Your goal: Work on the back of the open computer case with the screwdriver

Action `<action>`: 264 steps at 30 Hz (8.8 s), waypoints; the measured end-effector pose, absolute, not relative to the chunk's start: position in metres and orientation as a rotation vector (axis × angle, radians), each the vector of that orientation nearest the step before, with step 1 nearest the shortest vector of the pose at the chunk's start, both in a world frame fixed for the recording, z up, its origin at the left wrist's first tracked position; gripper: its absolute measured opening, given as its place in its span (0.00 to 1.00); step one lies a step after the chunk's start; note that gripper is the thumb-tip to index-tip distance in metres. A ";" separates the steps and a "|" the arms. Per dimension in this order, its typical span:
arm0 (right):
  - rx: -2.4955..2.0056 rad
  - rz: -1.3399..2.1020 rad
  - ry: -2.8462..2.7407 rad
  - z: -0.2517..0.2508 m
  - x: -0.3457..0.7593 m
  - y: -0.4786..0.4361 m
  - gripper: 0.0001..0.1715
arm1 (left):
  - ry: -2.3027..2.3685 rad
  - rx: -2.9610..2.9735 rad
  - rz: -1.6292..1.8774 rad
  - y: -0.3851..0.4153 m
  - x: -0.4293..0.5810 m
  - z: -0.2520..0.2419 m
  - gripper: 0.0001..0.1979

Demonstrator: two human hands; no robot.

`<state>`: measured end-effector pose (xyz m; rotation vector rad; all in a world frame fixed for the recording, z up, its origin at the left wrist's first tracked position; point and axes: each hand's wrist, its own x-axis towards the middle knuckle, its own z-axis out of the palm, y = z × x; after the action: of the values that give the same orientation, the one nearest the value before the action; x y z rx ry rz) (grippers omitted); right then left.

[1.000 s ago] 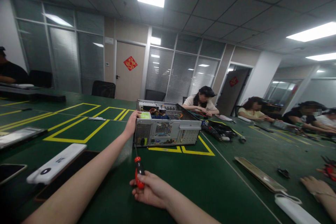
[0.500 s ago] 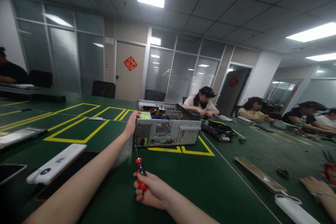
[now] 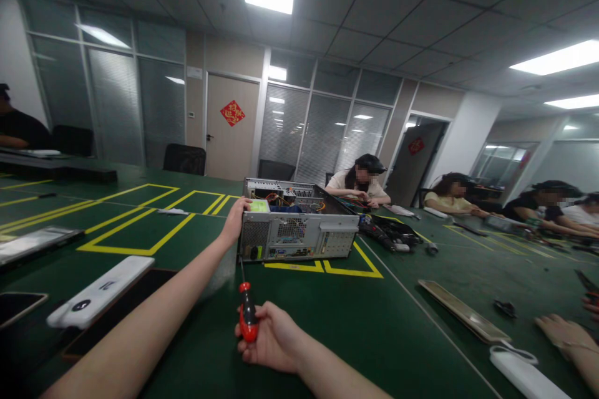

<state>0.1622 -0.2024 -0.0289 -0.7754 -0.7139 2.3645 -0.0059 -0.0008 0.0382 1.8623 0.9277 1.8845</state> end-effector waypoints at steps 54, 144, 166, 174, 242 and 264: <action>-1.011 2.077 -0.516 -0.014 0.154 -0.207 0.11 | 0.926 1.837 1.894 0.001 -0.005 0.038 0.18; -0.977 2.177 -0.530 -0.014 0.158 -0.204 0.10 | 0.898 1.861 1.897 -0.001 -0.005 0.039 0.17; -0.969 2.225 -0.483 -0.016 0.159 -0.203 0.15 | 0.939 1.835 1.887 -0.001 -0.005 0.038 0.17; -0.963 2.229 -0.484 -0.014 0.158 -0.204 0.20 | 0.901 1.853 1.914 0.002 -0.005 0.037 0.18; -1.115 1.998 -0.431 -0.005 0.146 -0.219 0.15 | 0.903 1.833 1.915 0.002 -0.004 0.037 0.17; -1.097 2.448 -0.867 -0.006 0.224 -0.170 0.16 | 0.911 1.879 1.918 0.004 -0.005 0.035 0.18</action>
<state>0.2242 -0.1698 -0.0056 -1.0969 -0.8671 2.4480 -0.0054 0.0036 0.0348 1.8790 0.9105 1.9181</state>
